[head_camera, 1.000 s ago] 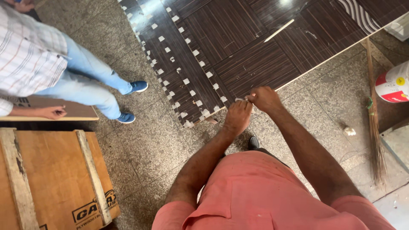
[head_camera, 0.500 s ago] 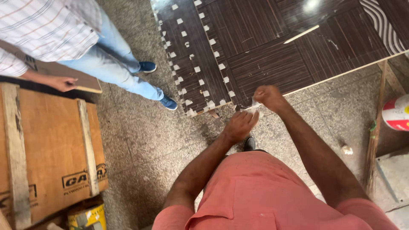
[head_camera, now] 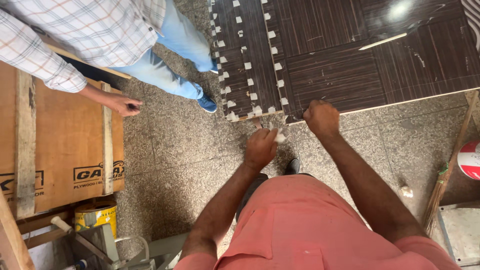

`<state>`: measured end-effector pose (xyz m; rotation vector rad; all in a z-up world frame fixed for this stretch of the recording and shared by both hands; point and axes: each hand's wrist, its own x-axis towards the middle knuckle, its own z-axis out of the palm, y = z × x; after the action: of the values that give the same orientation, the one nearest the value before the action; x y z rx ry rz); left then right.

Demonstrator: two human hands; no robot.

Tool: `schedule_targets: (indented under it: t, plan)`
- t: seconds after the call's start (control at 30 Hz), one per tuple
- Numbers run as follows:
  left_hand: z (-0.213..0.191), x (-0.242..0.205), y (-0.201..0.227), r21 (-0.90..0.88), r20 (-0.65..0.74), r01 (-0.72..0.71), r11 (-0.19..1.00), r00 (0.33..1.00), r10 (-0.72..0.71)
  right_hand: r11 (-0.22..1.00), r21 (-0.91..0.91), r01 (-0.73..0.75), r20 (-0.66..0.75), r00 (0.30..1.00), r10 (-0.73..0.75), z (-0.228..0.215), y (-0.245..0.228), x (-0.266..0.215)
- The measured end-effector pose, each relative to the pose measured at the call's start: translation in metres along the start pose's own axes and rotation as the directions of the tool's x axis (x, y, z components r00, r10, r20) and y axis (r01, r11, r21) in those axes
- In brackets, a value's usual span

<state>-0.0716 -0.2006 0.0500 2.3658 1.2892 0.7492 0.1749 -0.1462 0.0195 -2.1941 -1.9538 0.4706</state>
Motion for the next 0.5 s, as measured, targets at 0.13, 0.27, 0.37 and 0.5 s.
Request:
schedule_targets:
  t: [0.13, 0.27, 0.37, 0.5]
  plan:
    - [0.000, 0.010, -0.012, -0.193, -0.040, 0.214, 0.957, 0.973, -0.226, 0.897, 0.440, 0.037, 0.012, 0.999, -0.048, -0.011, 0.024, -0.006]
    - [-0.011, 0.002, -0.024, -0.217, -0.191, 0.143, 0.966, 0.964, -0.186, 0.804, 0.593, 0.044, -0.108, 0.994, 0.026, -0.009, 0.023, -0.019]
    - [-0.015, 0.004, -0.024, -0.255, -0.223, 0.089, 0.963, 0.963, -0.148, 0.978, -0.011, 0.208, -0.290, 0.935, -0.202, 0.005, 0.006, -0.020]
    - [-0.021, 0.013, -0.021, -0.295, -0.009, 0.302, 0.907, 0.948, -0.319, 0.996, -0.046, 0.079, -0.089, 0.993, -0.083, 0.013, -0.003, -0.016]
